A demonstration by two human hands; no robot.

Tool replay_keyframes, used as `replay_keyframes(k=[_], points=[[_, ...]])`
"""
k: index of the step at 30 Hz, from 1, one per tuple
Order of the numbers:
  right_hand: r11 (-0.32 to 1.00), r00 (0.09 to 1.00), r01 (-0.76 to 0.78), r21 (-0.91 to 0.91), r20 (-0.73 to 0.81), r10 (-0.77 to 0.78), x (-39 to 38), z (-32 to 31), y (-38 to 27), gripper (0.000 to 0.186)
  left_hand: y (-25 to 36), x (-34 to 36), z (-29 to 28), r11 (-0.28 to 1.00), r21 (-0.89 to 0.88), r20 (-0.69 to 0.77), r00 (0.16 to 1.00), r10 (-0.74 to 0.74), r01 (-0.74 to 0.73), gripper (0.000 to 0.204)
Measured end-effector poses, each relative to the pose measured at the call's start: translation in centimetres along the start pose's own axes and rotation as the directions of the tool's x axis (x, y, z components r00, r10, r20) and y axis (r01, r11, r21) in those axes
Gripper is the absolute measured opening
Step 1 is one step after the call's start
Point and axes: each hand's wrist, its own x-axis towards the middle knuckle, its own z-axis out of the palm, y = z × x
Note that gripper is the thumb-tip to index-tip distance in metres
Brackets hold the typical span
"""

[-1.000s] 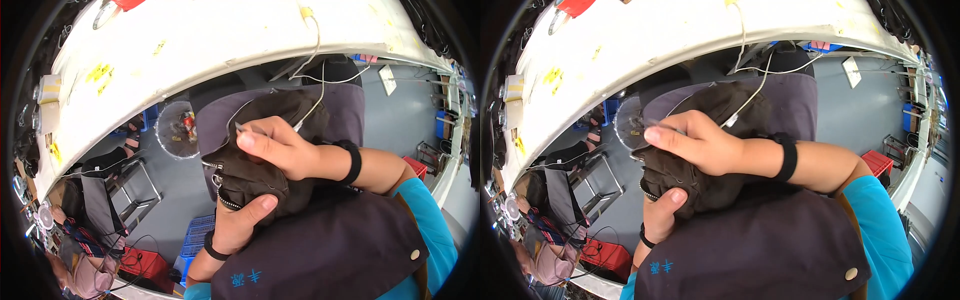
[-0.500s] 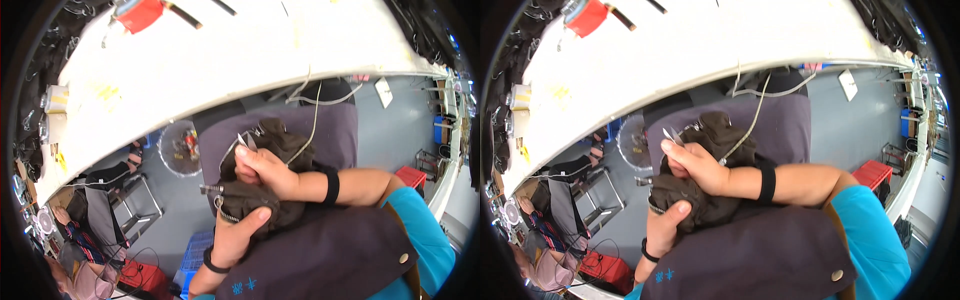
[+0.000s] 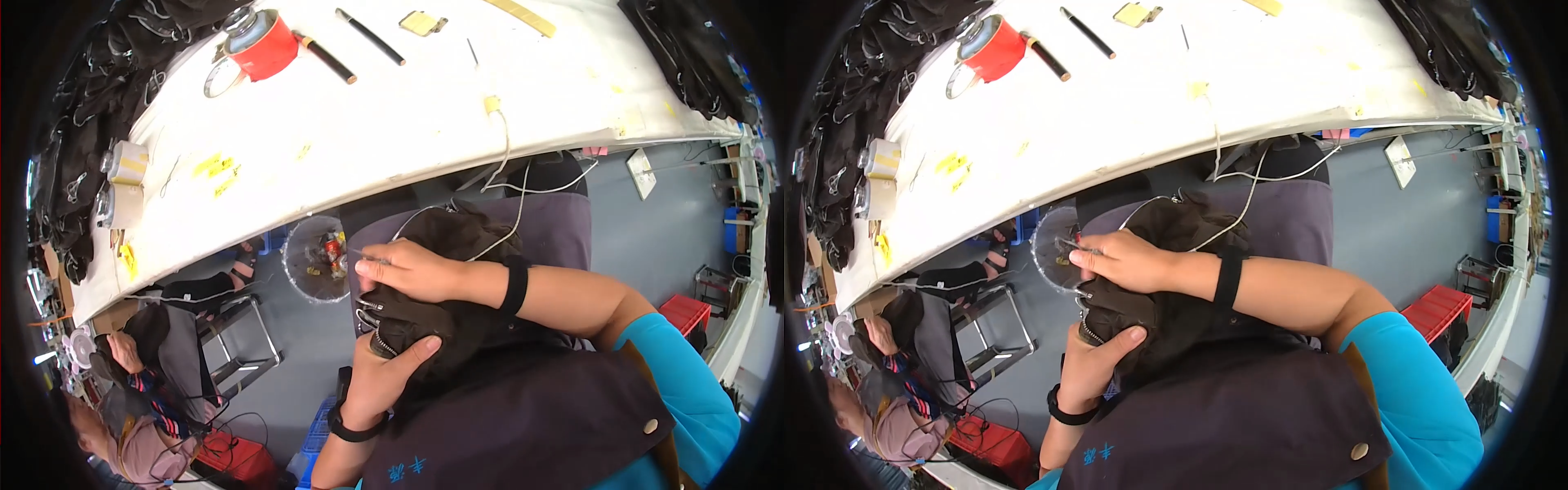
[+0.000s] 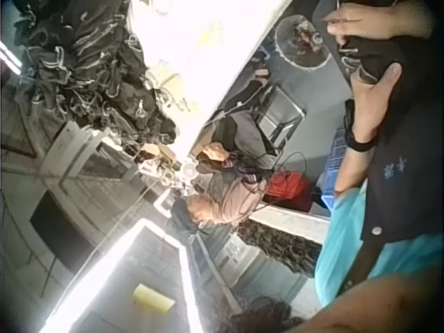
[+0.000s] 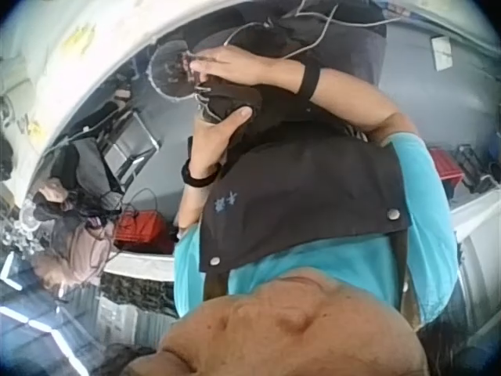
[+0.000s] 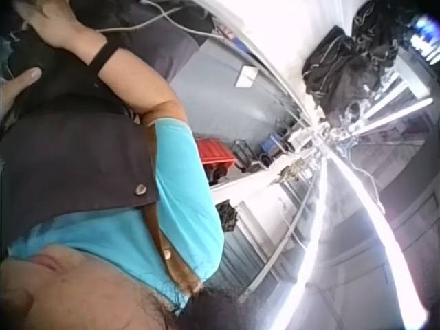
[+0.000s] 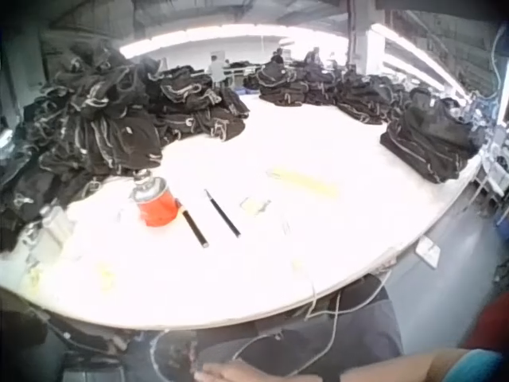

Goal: Repairing a zipper on a brown pouch by aligning the teeth and slider using small tools.

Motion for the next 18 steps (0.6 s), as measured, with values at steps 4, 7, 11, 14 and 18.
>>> replay_keyframes(k=[4, 7, 11, 14, 18], points=[[0.978, 0.972, 0.116, -0.176, -0.185, -0.148, -0.4, 1.3, 0.9, 0.046, -0.5, -0.4, 0.3, 0.996, 0.078, -0.019, 0.999, 0.048, -0.047, 0.018], [0.962, 0.960, 0.130, -0.239, -0.212, -0.182, -0.2, 0.3, -1.2, 0.047, -1.0, -1.1, -0.6, 1.000, 0.005, -0.048, 0.999, -0.009, 0.009, 0.020], [0.888, 0.939, 0.179, -0.422, -0.195, -0.282, -0.2, -0.2, -1.8, 0.045, -2.5, -1.3, -1.1, 0.904, 0.375, -0.141, 0.950, 0.277, -0.208, 0.024], [0.889, 0.930, 0.224, -0.399, -0.185, -0.317, -0.1, -0.3, -1.4, 0.041, -1.4, -1.4, -0.1, 0.595, 0.745, -0.105, 0.828, 0.551, -0.302, 0.024], [0.952, 0.948, 0.247, -0.179, -0.160, -0.276, -0.4, 0.5, -1.8, 0.036, 0.3, -1.2, 0.7, 0.318, 0.799, 0.138, 0.669, 0.730, -0.511, 0.028]])
